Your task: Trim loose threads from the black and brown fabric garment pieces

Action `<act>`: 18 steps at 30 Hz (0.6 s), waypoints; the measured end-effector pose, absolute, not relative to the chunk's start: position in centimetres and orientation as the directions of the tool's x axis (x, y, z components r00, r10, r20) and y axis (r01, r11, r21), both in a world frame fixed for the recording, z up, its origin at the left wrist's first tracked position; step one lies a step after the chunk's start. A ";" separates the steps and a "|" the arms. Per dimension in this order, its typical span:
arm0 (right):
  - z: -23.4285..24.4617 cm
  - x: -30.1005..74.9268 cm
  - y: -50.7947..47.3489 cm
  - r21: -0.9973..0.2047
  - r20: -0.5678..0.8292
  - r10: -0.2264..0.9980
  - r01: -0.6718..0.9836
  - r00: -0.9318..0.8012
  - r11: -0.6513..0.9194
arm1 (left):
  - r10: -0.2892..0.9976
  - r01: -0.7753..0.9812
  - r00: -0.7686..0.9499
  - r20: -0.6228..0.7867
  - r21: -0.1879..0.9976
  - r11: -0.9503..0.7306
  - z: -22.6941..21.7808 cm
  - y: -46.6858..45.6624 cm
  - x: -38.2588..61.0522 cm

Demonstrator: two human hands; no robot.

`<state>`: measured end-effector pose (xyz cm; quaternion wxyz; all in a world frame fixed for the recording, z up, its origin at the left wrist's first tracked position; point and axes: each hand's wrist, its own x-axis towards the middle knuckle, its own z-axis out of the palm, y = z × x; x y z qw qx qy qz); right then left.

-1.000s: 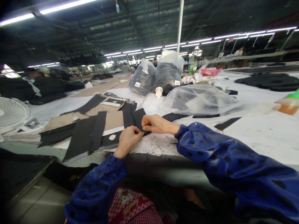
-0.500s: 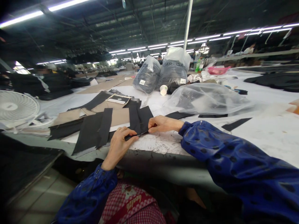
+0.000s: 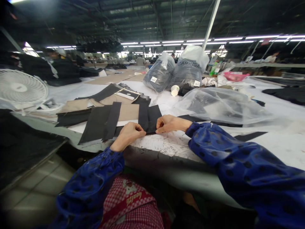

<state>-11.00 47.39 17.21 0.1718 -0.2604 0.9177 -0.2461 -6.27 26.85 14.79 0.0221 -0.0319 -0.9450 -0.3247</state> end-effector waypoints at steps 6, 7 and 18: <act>17.4 -11.5 45.4 -0.321 -0.189 -0.496 -0.424 -0.847 0.847 | 0.045 0.082 -0.996 0.075 0.601 0.795 14.5 26.9 -6.4; 17.3 -11.6 45.2 -0.276 -0.171 -0.497 -0.443 -0.851 0.853 | 0.047 0.086 -0.996 0.082 0.598 0.797 14.4 26.9 -6.4; 19.5 -10.5 44.0 -0.167 -0.132 -0.608 -0.587 -0.783 0.792 | 0.072 0.147 -0.986 0.153 0.566 0.811 14.3 26.8 -6.0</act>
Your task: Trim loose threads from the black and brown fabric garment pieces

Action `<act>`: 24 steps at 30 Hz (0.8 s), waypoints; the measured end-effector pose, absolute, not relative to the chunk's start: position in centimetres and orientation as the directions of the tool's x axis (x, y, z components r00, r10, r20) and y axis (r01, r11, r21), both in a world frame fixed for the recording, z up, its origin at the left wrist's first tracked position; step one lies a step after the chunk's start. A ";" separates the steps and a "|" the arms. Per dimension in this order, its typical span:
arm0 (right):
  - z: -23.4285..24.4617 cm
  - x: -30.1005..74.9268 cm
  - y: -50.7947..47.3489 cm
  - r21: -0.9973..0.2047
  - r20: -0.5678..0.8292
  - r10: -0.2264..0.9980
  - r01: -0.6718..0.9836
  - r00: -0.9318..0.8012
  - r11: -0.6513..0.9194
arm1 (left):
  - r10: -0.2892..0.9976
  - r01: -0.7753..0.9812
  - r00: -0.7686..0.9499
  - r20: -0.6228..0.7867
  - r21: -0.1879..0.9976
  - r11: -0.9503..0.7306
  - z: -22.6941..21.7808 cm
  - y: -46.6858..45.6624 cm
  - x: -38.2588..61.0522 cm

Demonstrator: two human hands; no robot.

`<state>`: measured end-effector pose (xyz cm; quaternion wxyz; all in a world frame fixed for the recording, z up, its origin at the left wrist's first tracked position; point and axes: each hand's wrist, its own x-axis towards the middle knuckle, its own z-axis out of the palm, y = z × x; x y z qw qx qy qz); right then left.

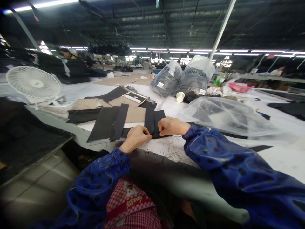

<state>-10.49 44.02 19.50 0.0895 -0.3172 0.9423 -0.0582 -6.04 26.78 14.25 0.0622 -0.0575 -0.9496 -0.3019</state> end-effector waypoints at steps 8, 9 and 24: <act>16.9 -10.9 43.5 -0.565 -0.145 -0.707 -0.528 -0.693 0.634 | 0.262 0.316 -0.947 0.188 0.703 0.638 13.8 24.2 -6.1; 16.7 -11.0 43.6 -0.569 -0.144 -0.706 -0.526 -0.693 0.632 | 0.292 0.348 -0.932 0.213 0.747 0.566 13.7 23.4 -5.9; 16.7 -11.1 43.9 -0.522 -0.148 -0.704 -0.550 -0.695 0.652 | 0.101 0.327 -0.919 0.382 0.592 0.737 12.4 25.0 -4.6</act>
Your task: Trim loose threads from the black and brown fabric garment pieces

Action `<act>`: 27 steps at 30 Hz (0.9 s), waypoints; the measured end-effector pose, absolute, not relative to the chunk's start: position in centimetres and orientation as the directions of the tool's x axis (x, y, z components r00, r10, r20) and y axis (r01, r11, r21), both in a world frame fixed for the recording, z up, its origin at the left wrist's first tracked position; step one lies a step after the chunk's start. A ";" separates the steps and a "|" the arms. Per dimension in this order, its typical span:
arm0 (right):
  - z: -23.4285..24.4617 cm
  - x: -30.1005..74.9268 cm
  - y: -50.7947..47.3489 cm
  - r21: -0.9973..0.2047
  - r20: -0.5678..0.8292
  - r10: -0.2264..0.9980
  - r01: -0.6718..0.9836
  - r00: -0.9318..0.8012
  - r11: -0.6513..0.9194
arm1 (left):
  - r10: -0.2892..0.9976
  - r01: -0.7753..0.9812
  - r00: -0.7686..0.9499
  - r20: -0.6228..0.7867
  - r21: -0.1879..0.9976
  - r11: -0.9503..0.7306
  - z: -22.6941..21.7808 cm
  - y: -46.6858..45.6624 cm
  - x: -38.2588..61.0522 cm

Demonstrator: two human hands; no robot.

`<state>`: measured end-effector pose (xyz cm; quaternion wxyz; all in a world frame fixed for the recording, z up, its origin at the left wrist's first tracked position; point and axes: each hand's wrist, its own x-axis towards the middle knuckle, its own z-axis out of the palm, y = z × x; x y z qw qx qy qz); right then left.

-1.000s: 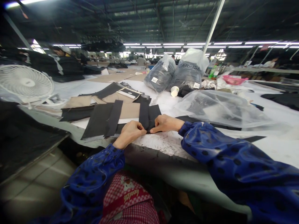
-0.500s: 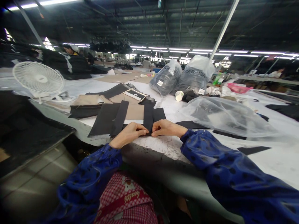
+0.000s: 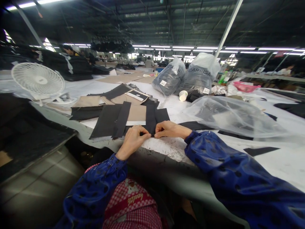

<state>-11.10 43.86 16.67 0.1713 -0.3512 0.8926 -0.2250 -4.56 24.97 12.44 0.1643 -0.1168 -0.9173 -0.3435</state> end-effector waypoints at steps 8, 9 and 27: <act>16.9 -10.8 42.9 -0.429 -0.128 -0.631 -0.531 -0.765 0.731 | 0.019 0.111 -0.985 0.173 0.537 0.836 13.9 25.7 -5.6; 17.0 -10.7 42.6 -0.400 -0.132 -0.619 -0.530 -0.774 0.748 | 0.028 0.114 -0.985 0.168 0.528 0.841 13.9 25.7 -5.7; 17.6 -11.5 43.0 -0.516 -0.094 -0.755 -0.617 -0.649 0.595 | 0.193 0.307 -0.951 0.243 0.659 0.686 14.2 23.9 -6.2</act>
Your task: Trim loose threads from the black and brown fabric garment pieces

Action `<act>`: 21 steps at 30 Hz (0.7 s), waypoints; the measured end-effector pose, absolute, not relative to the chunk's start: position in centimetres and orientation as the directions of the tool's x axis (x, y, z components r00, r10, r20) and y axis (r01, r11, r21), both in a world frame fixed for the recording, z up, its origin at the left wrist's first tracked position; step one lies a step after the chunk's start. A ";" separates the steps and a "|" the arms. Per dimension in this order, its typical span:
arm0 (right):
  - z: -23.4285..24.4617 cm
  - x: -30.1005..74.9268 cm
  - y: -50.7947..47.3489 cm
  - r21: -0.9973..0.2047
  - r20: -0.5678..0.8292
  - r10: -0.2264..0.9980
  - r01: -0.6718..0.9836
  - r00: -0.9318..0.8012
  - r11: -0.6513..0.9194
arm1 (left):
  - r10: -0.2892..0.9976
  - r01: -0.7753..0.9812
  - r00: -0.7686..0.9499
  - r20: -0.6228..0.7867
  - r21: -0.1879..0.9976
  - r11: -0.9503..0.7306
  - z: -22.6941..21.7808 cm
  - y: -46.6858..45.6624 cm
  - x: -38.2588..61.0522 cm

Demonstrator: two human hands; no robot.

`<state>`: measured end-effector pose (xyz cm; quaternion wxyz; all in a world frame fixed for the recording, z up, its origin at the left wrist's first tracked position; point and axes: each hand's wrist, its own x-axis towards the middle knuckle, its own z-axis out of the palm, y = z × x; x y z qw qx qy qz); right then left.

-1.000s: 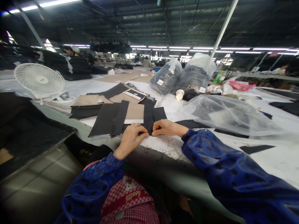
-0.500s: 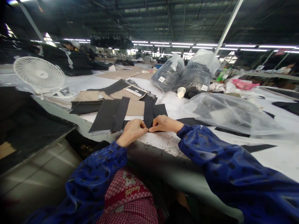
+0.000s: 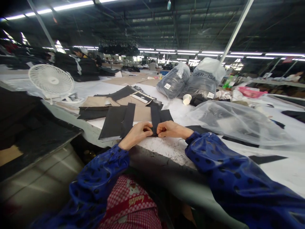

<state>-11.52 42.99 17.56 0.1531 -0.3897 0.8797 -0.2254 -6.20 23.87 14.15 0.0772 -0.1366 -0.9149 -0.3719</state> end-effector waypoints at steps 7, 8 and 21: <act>16.2 -12.9 43.2 -0.498 -0.089 -0.717 -0.593 -0.692 0.634 | 0.090 0.330 -0.892 0.442 0.505 0.798 12.0 23.0 -4.5; 16.1 -13.0 43.1 -0.502 -0.097 -0.705 -0.577 -0.702 0.644 | 0.057 0.295 -0.906 0.419 0.529 0.796 12.0 23.2 -4.7; 17.0 -12.5 40.3 -0.261 -0.122 -0.566 -0.524 -0.815 0.811 | -0.037 0.130 -0.959 0.281 0.553 0.823 12.7 23.9 -5.5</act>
